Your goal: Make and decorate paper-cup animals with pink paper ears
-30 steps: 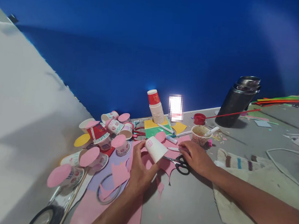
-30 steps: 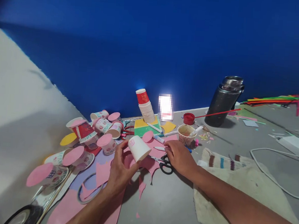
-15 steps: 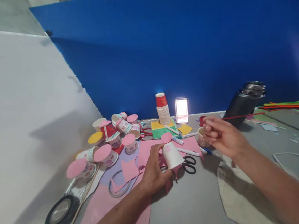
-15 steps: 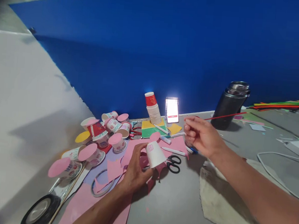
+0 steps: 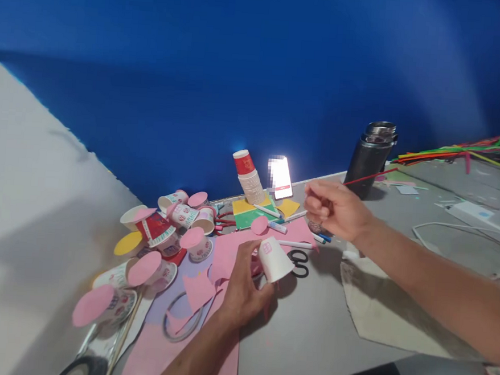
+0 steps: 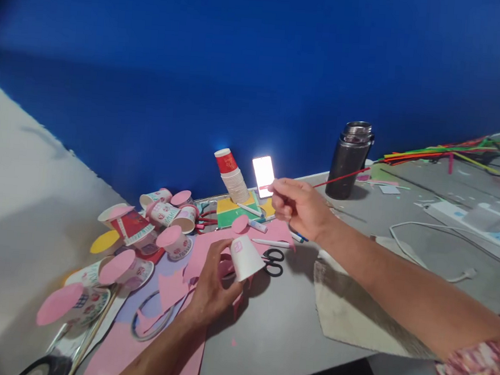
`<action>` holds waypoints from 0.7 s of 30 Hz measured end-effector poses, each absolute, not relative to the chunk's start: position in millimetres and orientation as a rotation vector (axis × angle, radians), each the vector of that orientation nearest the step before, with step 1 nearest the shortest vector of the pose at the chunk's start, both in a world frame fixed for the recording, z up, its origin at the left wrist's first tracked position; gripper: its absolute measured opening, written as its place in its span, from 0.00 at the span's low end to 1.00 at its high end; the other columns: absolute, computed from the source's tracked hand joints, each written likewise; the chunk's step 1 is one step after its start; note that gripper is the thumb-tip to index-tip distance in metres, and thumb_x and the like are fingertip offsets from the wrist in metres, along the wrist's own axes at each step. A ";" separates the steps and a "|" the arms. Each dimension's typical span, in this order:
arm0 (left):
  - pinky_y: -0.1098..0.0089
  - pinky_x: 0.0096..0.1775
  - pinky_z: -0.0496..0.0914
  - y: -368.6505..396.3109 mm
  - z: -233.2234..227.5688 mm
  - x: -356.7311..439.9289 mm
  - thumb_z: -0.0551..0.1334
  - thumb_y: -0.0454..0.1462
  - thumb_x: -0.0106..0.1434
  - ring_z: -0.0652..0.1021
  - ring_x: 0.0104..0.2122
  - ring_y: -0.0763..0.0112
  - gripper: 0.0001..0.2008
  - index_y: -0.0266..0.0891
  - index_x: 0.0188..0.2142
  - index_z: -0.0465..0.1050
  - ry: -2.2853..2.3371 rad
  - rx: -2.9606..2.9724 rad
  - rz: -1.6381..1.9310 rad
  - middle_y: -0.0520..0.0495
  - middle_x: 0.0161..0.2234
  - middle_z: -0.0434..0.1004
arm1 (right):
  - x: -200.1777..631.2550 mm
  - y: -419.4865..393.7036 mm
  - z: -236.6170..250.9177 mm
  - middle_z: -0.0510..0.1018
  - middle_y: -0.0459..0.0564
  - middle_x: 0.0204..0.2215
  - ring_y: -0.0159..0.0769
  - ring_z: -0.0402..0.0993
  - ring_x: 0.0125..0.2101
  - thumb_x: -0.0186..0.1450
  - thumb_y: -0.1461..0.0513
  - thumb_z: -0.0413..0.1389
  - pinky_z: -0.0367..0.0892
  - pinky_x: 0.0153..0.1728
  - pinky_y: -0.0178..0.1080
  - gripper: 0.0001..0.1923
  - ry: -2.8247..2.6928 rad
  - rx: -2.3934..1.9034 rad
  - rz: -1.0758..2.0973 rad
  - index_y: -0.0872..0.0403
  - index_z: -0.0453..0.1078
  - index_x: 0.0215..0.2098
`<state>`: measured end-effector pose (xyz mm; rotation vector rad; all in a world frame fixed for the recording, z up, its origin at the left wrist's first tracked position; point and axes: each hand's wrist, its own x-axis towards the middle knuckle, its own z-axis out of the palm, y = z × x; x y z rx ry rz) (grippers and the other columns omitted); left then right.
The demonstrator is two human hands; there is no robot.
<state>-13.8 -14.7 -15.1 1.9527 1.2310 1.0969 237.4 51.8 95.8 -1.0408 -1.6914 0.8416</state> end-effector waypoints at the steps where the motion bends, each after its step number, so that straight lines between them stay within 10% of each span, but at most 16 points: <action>1: 0.52 0.55 0.73 -14.8 -16.1 -13.9 0.66 0.28 0.53 0.74 0.56 0.55 0.37 0.48 0.61 0.61 1.193 2.008 1.085 0.42 0.58 0.68 | 232.7 56.7 88.2 0.64 0.40 0.20 0.29 0.53 0.17 0.75 0.44 0.38 0.58 0.20 0.36 0.25 -1.750 -1.086 0.796 0.50 0.67 0.37; 7: 0.54 0.55 0.72 -13.9 -19.3 -15.0 0.64 0.26 0.50 0.73 0.56 0.55 0.40 0.46 0.62 0.60 1.085 2.139 1.048 0.41 0.57 0.68 | 205.1 97.0 53.3 0.82 0.59 0.31 0.46 0.79 0.38 0.70 0.57 0.58 0.70 0.39 0.43 0.13 -2.326 -1.376 0.438 0.57 0.76 0.32; 13: 0.53 0.57 0.72 -11.2 -18.8 -17.8 0.65 0.27 0.51 0.72 0.57 0.53 0.40 0.47 0.63 0.60 1.154 2.132 1.047 0.40 0.58 0.68 | 182.8 134.3 33.1 0.77 0.59 0.56 0.46 0.78 0.50 0.71 0.56 0.62 0.76 0.50 0.51 0.20 -2.819 -1.596 0.076 0.57 0.72 0.58; 21: 0.49 0.59 0.70 -10.1 -24.0 -17.2 0.64 0.27 0.55 0.71 0.60 0.52 0.38 0.48 0.64 0.58 1.110 2.251 1.077 0.39 0.59 0.67 | 181.4 151.2 35.9 0.76 0.56 0.57 0.45 0.78 0.51 0.72 0.55 0.61 0.77 0.50 0.52 0.21 -3.008 -1.634 -0.069 0.54 0.70 0.60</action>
